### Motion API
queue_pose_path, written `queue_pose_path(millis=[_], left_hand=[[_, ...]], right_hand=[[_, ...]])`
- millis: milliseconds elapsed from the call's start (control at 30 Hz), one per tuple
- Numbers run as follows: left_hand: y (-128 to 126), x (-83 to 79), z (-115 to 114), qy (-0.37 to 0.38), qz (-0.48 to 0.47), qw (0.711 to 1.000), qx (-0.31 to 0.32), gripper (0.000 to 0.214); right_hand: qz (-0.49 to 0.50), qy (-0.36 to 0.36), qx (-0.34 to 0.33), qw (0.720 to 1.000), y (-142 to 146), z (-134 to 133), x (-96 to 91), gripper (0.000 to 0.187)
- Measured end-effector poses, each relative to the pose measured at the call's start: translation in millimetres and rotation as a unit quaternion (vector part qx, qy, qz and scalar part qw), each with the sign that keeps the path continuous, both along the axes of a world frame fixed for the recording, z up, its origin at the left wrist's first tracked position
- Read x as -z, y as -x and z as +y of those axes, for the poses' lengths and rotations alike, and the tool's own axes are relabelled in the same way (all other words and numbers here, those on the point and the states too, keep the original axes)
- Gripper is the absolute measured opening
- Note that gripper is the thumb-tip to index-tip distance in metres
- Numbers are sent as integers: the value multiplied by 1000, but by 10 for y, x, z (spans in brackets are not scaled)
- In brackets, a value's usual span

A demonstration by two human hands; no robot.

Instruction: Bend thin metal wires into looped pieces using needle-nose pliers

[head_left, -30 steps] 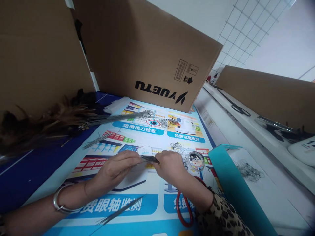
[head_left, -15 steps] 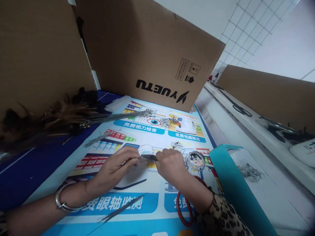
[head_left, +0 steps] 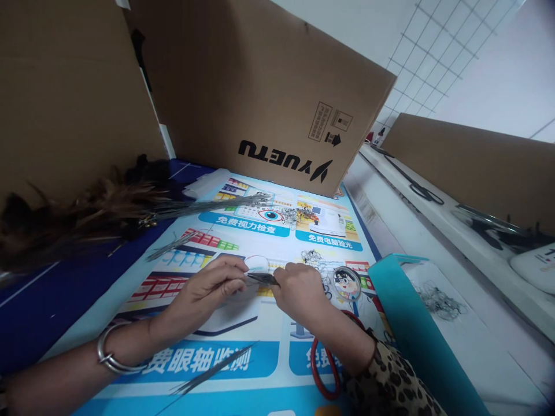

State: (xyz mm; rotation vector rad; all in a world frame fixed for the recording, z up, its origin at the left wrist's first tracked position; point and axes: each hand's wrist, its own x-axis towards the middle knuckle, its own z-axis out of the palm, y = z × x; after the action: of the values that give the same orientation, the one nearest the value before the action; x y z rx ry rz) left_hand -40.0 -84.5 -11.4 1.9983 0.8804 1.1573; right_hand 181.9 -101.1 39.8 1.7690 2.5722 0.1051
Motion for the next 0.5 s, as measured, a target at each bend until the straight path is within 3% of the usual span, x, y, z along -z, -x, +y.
queue_pose_path(millis=[500], left_hand=[[3,-43,80,146,-45,988,33,29]], right_hand=[[-6,5,-8,1000,-10,11,36,15]])
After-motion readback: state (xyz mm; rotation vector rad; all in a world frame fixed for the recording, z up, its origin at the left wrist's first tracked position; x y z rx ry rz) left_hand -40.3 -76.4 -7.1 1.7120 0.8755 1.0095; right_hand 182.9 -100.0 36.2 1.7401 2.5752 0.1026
